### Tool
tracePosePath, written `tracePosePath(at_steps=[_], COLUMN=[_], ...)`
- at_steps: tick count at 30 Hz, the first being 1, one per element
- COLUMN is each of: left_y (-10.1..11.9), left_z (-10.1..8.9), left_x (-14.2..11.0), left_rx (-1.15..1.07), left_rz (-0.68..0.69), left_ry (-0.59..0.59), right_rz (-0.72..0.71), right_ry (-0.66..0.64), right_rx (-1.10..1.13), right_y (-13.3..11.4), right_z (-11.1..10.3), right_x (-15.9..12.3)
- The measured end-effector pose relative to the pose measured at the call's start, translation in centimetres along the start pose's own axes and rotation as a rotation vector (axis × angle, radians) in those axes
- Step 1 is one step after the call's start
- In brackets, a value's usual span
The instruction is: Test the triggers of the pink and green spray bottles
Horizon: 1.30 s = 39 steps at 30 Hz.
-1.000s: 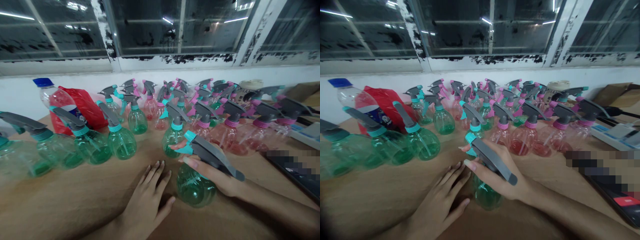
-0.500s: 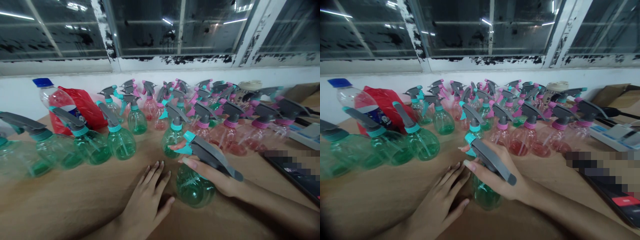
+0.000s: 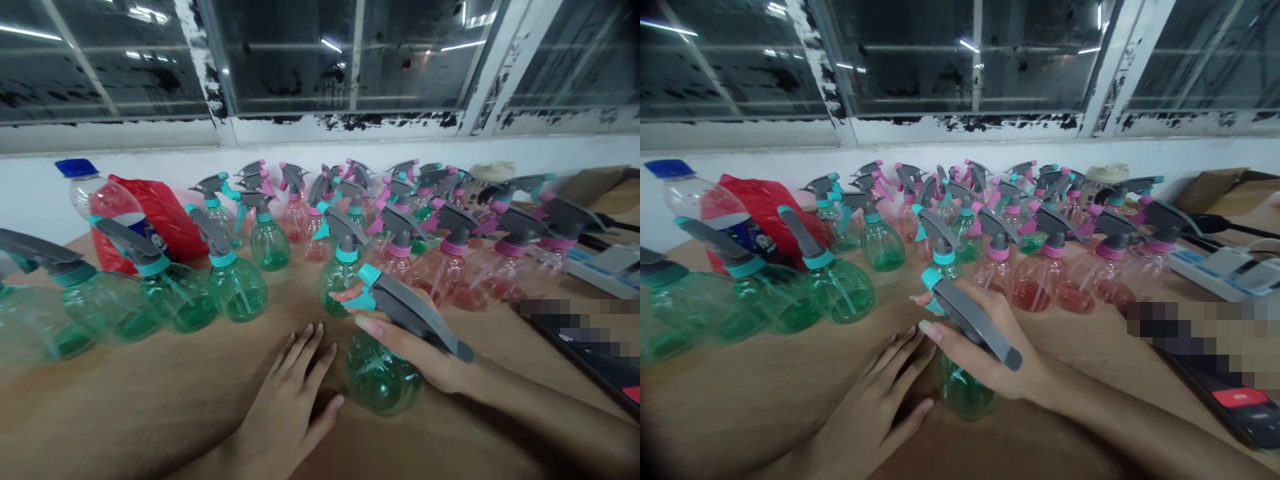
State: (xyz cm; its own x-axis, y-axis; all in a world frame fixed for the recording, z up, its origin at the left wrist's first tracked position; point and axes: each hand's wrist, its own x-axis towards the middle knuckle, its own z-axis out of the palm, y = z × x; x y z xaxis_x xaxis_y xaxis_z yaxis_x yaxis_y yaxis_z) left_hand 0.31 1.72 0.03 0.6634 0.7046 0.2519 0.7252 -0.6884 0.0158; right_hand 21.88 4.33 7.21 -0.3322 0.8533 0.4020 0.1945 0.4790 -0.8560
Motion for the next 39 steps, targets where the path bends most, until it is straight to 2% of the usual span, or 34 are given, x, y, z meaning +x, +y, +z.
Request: tracePosePath(at_steps=[3,7,14,21,26,30,34,39], left_y=[0.0,0.0,0.0,0.2,0.7,1.1,1.0,0.7], left_z=[0.0,-0.1,0.0,-0.1,-1.0,-1.5,-1.1,-0.5], left_x=[0.0,0.0,0.1,-0.1,0.0,0.2,0.1,0.1], left_rx=[-0.004,0.000,-0.025,-0.109,-0.227,-0.375,-0.496,-0.520], left_rz=[0.000,0.000,-0.009,0.017,-0.070,-0.132,-0.190,-0.267], left_ry=[0.008,0.007,0.020,0.024,0.042,0.066,0.111,0.180], right_rz=[-0.011,-0.014,-0.013,-0.080,-0.164,-0.250,-0.341,-0.360], right_ry=[0.020,-0.019,0.005,0.063,0.074,0.169,0.266,0.321], right_rx=[-0.058,-0.086,-0.019,-0.003,0.054,0.016,-0.076,-0.133], right_y=[-0.3,-0.5,0.0,0.1,-0.3,-0.9,-1.1,-1.0], right_z=[-0.1,-0.2,-0.1,0.3,1.4,2.6,4.0,5.1], right_x=[0.1,0.2,-0.1,0.2,0.8,1.5,2.1,2.5])
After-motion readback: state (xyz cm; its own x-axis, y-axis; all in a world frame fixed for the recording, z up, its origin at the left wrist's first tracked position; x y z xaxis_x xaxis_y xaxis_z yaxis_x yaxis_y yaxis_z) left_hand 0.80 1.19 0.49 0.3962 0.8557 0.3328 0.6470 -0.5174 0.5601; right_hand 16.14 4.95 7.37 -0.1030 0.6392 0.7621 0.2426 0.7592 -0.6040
